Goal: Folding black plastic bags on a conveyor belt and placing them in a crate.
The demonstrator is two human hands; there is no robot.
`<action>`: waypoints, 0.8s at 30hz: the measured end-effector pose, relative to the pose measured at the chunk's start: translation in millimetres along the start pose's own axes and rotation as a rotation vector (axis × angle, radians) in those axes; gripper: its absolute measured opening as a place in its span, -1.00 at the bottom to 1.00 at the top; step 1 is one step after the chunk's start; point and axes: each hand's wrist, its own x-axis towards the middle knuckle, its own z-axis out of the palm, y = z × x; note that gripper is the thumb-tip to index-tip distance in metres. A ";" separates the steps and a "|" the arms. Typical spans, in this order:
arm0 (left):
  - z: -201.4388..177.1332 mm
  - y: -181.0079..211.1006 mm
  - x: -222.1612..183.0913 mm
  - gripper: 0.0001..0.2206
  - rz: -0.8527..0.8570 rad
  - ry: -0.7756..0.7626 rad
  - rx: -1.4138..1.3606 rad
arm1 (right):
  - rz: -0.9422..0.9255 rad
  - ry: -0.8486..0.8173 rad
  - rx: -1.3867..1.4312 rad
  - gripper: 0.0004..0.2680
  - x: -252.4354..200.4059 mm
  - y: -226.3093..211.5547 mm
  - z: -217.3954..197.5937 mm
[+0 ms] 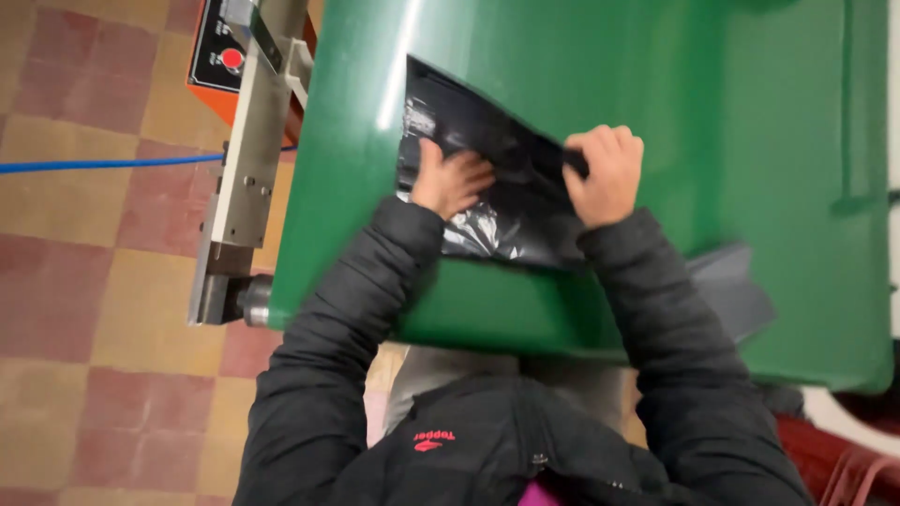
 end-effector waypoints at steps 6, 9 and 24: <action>-10.2 39.9 -55.1 -0.02 -0.034 0.254 -0.242 | -0.108 0.070 -0.060 -0.81 -78.8 -40.2 -18.2; -50.6 36.6 -68.3 -0.11 0.160 0.290 -0.151 | -0.101 0.051 -0.065 -0.83 -101.9 -33.9 -5.4; 102.5 54.7 -156.4 -0.87 0.588 -0.158 2.477 | -0.180 -0.063 0.186 -0.74 -111.7 -89.5 -14.2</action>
